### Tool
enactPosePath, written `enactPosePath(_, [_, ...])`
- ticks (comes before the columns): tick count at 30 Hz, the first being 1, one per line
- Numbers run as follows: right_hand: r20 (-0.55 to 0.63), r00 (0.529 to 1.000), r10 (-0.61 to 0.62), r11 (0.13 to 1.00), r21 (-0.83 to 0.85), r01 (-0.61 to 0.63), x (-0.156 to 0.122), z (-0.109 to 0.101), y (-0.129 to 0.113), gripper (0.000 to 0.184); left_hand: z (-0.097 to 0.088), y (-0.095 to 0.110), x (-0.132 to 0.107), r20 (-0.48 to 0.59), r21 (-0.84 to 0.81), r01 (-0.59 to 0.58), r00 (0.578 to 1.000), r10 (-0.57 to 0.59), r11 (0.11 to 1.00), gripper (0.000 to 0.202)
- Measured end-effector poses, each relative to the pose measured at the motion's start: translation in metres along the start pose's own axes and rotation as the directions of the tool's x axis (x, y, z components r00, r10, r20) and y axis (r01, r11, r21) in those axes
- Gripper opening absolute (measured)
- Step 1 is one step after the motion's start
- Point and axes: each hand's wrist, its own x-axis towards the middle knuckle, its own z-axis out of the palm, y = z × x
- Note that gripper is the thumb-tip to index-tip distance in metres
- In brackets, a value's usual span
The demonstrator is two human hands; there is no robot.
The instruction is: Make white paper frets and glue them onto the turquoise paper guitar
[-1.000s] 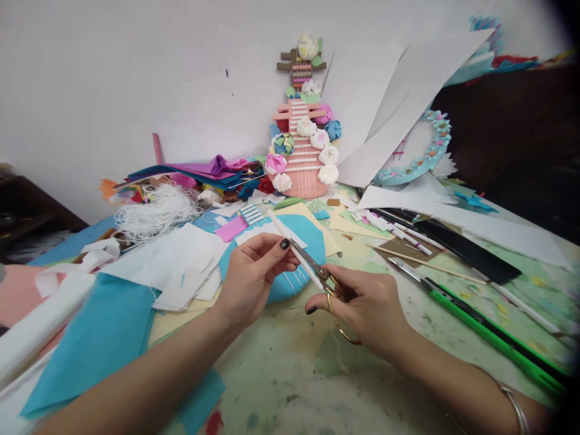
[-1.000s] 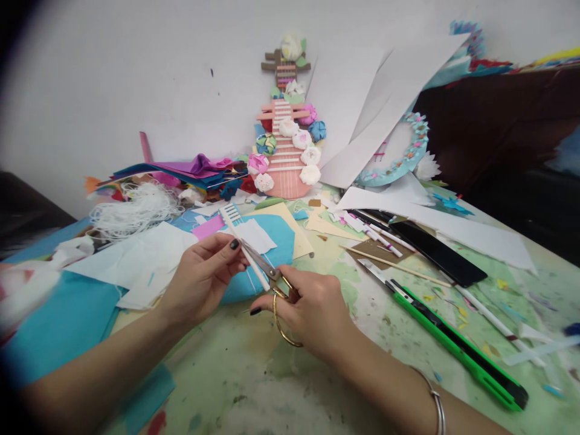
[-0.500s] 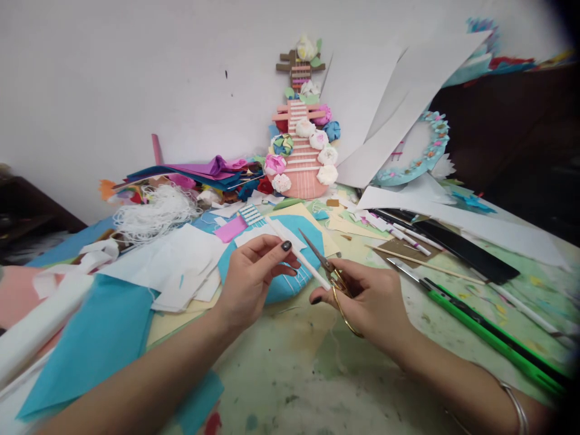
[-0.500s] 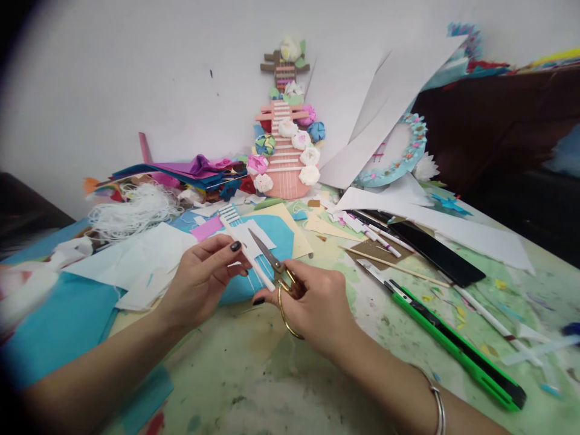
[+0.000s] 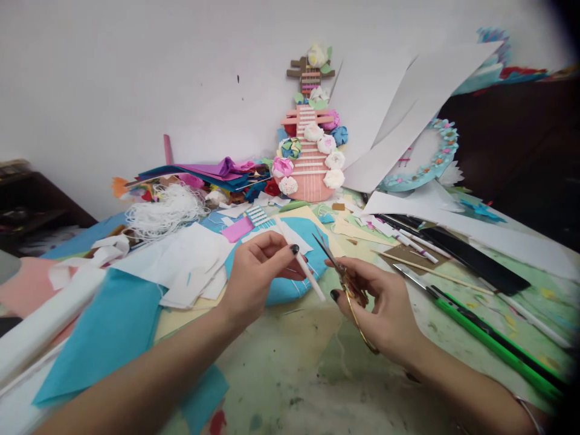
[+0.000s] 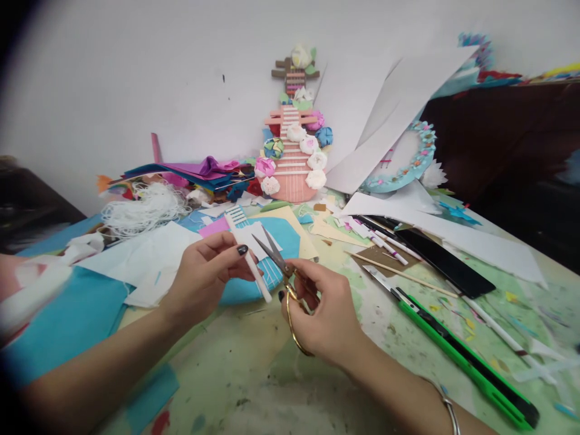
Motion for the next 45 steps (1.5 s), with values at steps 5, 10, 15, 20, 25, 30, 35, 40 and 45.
enactPosePath(5, [0.114,0.993,0.029,0.996,0.085,-0.039,-0.0004,0.0013,0.0026,0.037,0.0023,-0.0026,-0.0041,0.101,-0.019,0.023,0.995,-0.021,1.0,0.017])
enactPosePath(10, [0.214,0.975,0.068,0.984,0.147,-0.101,-0.0027,0.0011,0.0049,0.035,0.0023,-0.0046,-0.0042,0.155,-0.052,0.002,0.988,0.006,0.999,0.015])
enactPosePath(15, [0.219,0.973,0.07,0.983,0.151,-0.105,-0.0036,0.0025,0.0053,0.026,0.0019,-0.0033,-0.0031,0.182,-0.046,-0.022,0.983,0.029,0.999,0.014])
enactPosePath(20, [0.224,0.975,-0.012,0.997,0.073,-0.004,-0.0024,0.0038,0.0041,0.011,0.0024,-0.0043,-0.0037,0.206,-0.058,-0.026,0.978,0.037,0.998,0.013])
enactPosePath(25, [0.201,0.97,-0.136,0.988,-0.047,0.148,-0.0012,0.0032,0.0052,0.019,0.001,-0.005,-0.0036,0.259,-0.057,-0.02,0.965,0.034,0.998,0.013])
enactPosePath(30, [0.174,0.963,-0.205,0.961,-0.153,0.232,-0.0021,0.0031,0.0084,0.014,0.0004,-0.003,-0.0019,0.311,-0.053,-0.004,0.95,0.02,0.999,0.014])
enactPosePath(35, [0.172,0.963,-0.206,0.953,-0.186,0.237,-0.0032,0.0036,0.0093,0.017,-0.0006,-0.0031,-0.0003,0.336,-0.052,0.015,0.942,0.003,0.999,0.015])
enactPosePath(40, [0.182,0.969,-0.168,0.962,-0.186,0.201,-0.0028,0.0023,0.0061,0.015,-0.0017,-0.0036,-0.0008,0.356,-0.052,0.031,0.934,-0.011,0.998,0.014])
enactPosePath(45, [0.187,0.982,-0.029,0.988,-0.142,0.056,-0.0035,0.002,0.0073,0.008,-0.0021,-0.0038,-0.0018,0.331,-0.051,0.041,0.943,-0.022,0.998,0.013])
